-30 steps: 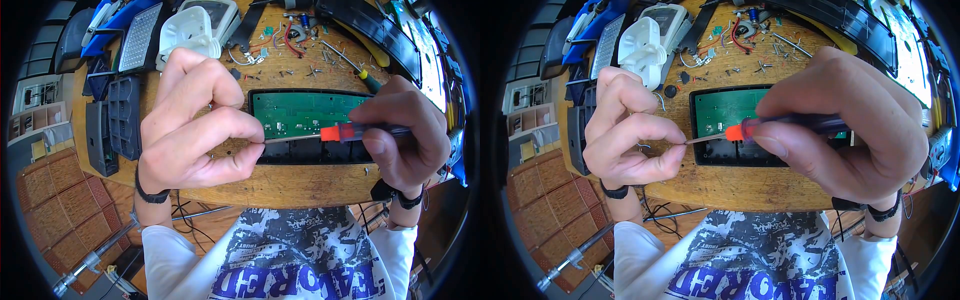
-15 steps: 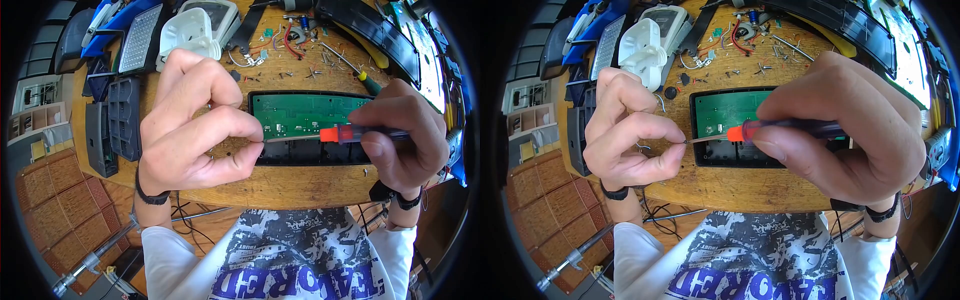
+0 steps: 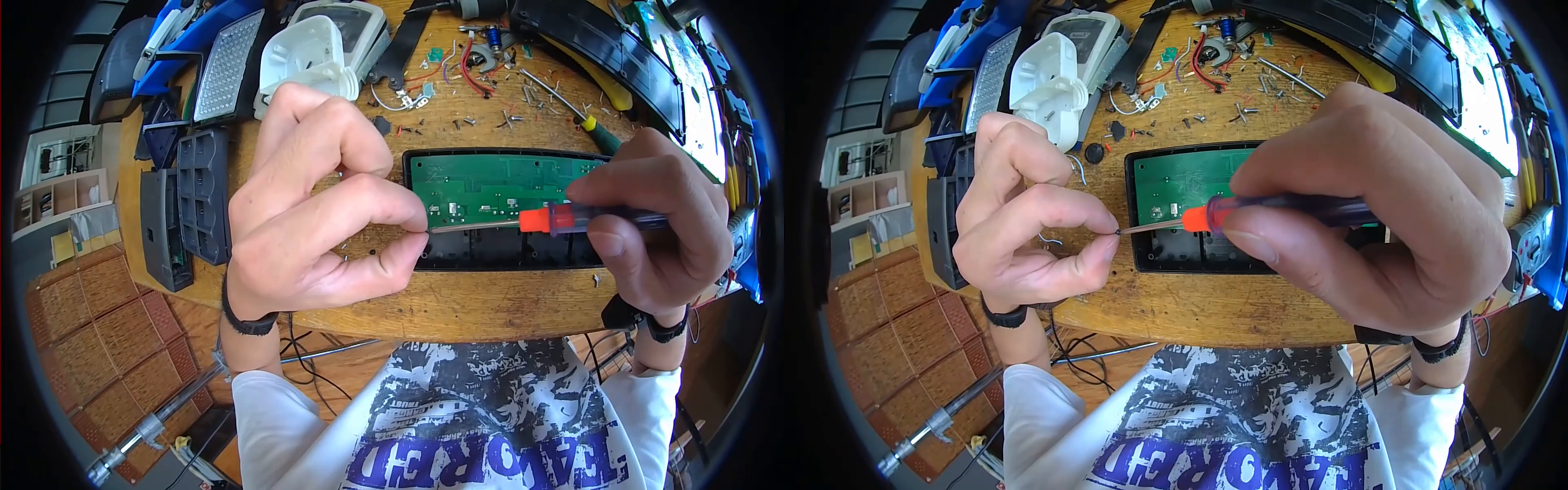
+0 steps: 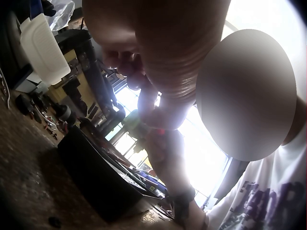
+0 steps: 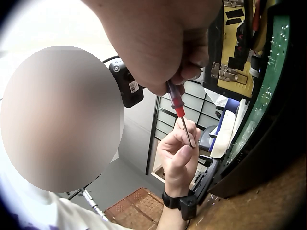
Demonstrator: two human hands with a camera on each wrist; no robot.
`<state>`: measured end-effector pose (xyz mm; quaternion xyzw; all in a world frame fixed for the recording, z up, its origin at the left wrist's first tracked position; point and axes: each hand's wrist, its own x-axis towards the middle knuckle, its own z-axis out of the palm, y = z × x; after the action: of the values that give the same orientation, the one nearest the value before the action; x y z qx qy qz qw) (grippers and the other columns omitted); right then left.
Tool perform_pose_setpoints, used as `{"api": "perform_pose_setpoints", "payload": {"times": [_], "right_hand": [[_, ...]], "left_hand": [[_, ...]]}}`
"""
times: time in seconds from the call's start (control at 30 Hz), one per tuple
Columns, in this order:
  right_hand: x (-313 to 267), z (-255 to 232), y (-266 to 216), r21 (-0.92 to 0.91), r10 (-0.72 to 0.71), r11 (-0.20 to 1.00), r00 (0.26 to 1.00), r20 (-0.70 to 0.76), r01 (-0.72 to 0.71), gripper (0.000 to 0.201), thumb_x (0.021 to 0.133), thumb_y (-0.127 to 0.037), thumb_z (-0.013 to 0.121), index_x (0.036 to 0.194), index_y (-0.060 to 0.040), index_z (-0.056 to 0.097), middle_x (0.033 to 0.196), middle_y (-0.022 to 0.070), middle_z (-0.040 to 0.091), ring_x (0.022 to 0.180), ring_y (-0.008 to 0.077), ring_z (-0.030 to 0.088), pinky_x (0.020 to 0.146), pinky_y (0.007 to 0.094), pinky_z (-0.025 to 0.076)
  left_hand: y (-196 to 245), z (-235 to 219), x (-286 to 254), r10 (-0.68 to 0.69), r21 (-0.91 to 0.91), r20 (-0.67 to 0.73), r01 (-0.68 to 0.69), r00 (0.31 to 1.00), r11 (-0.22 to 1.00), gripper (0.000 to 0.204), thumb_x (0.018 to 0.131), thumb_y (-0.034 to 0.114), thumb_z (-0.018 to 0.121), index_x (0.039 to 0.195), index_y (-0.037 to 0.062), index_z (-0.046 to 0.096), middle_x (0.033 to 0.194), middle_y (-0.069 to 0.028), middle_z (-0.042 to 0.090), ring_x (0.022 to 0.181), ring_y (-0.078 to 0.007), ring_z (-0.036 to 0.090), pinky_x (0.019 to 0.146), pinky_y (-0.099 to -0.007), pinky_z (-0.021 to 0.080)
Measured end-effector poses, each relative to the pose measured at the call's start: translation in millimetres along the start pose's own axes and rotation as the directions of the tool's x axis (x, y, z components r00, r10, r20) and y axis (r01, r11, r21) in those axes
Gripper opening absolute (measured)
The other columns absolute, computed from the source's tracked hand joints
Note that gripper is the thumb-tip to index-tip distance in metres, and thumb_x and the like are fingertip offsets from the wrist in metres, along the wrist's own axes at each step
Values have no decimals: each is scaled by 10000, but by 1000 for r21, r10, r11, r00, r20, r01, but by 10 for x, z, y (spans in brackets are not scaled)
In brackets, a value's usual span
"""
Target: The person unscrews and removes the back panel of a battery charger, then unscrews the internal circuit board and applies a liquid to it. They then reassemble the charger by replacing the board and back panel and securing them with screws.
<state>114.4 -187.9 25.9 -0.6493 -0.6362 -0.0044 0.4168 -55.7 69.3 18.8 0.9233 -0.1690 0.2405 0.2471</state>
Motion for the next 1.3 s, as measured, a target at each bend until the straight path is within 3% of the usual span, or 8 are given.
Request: {"api": "perform_pose_setpoints", "payload": {"times": [0.3, 0.47, 0.77, 0.87, 0.93, 1.1, 1.3], "right_hand": [[20, -28, 27, 18, -69, 997, 998, 15, 69, 414, 984, -312, 841, 1028, 80, 719, 823, 132, 718, 629, 168, 609, 563, 302, 451], [31, -168, 81, 49, -157, 987, 984, 87, 153, 344, 934, -110, 827, 1108, 138, 664, 909, 194, 740, 701, 201, 644, 625, 325, 489], [-61, -282, 37, -55, -52, 997, 998, -36, 50, 179, 946, -24, 804, 1037, 103, 716, 923, 152, 743, 747, 180, 653, 664, 291, 493], [-86, -240, 65, -87, -12, 996, 995, -102, 3, 103, 962, 9, 785, 1034, 61, 732, 948, 104, 748, 799, 141, 660, 710, 254, 497], [-76, -208, 68, -74, 114, 989, 983, -141, -126, 87, 963, 7, 790, 1013, 46, 731, 950, 78, 743, 805, 118, 653, 725, 244, 502], [-41, -168, 28, -54, 181, 980, 973, -142, -190, 64, 953, 8, 786, 993, 23, 739, 882, 49, 732, 754, 103, 668, 698, 236, 517], [-39, -180, 16, -80, 189, 976, 971, -145, -202, 65, 938, 6, 799, 966, 25, 743, 874, 54, 738, 753, 114, 684, 692, 237, 525]], "left_hand": [[30, 49, 5, -21, -13, -3, 21, 1000, 1000, 290, 523, 140, 891, 780, 88, 769, 828, -17, 532, 814, -245, 475, 746, -367, 376], [74, 105, 33, -39, -56, 12, 39, 999, 998, 280, 528, 111, 885, 782, 80, 769, 833, -23, 527, 818, -247, 483, 746, -362, 378], [127, 217, 124, -107, -65, 31, 109, 994, 992, 248, 634, 62, 872, 845, 44, 743, 917, -45, 545, 887, -246, 509, 771, -353, 416], [2, 150, 93, -178, 97, 38, 174, 983, 980, 207, 700, 23, 863, 856, 31, 728, 907, -53, 542, 902, -254, 530, 783, -356, 441], [-105, 116, 60, -170, 268, 49, 151, 984, 951, 187, 744, -2, 854, 868, 25, 716, 905, -70, 537, 928, -270, 542, 789, -363, 457], [-127, 71, 77, -166, 402, 197, 75, 966, 912, 181, 760, 2, 853, 854, 17, 699, 983, -81, 544, 998, -292, 553, 896, -406, 454], [-149, 39, 193, -147, 410, 249, 33, 957, 911, 169, 768, 17, 859, 868, 24, 722, 957, -67, 563, 986, -284, 571, 890, -403, 465]]}}
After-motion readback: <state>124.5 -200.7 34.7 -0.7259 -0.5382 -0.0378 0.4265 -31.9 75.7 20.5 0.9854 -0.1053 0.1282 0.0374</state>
